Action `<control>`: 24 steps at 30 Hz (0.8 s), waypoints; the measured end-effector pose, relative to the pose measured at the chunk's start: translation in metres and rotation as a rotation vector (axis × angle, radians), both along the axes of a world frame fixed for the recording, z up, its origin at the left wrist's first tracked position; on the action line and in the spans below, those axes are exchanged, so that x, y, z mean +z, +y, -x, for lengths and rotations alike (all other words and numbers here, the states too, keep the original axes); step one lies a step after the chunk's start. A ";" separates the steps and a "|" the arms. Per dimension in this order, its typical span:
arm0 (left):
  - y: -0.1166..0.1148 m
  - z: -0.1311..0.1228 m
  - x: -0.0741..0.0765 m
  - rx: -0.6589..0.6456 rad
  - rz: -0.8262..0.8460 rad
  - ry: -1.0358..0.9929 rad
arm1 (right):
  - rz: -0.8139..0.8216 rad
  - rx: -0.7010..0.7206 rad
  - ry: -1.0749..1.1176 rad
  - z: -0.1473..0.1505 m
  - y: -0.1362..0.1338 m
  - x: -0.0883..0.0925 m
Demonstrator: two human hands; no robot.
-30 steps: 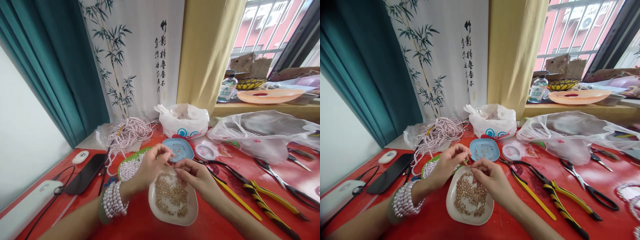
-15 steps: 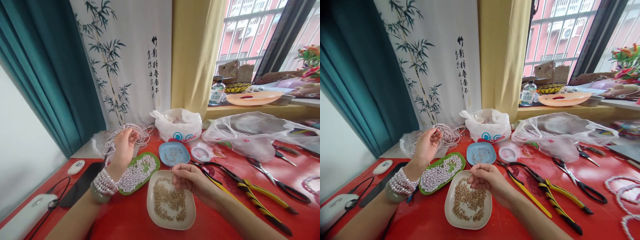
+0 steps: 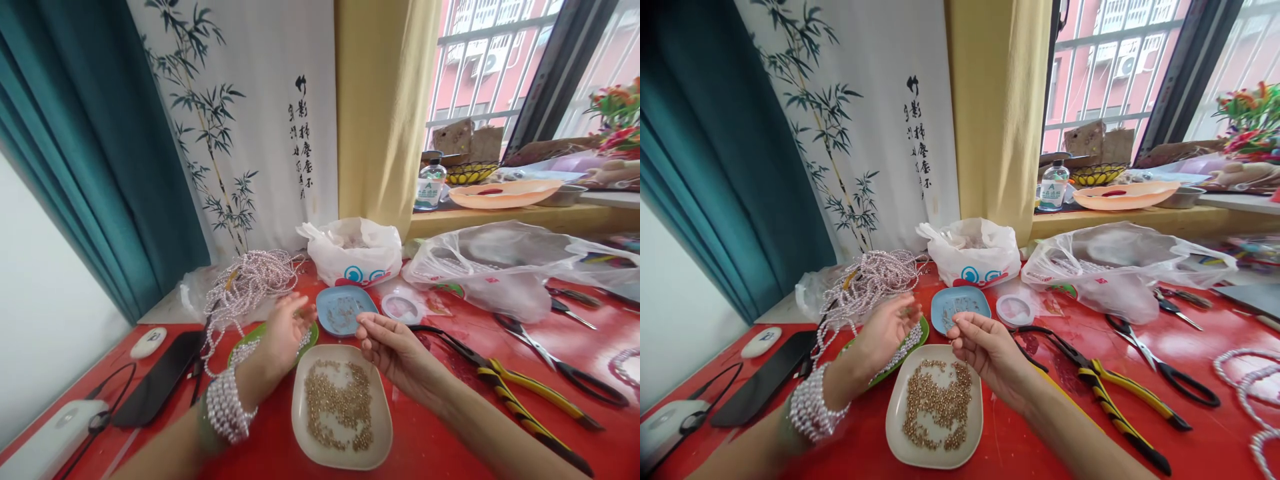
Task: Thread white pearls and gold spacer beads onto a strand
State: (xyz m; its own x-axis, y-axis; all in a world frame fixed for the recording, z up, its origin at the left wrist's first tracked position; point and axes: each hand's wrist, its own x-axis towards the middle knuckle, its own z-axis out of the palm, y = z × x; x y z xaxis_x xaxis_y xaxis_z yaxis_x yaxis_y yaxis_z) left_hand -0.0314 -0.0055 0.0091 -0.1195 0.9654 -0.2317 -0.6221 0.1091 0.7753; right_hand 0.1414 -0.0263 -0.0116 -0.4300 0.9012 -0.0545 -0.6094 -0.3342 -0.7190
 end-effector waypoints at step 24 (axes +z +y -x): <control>-0.030 -0.022 -0.010 -0.396 -0.220 0.259 | -0.180 -0.057 -0.251 0.009 -0.012 0.008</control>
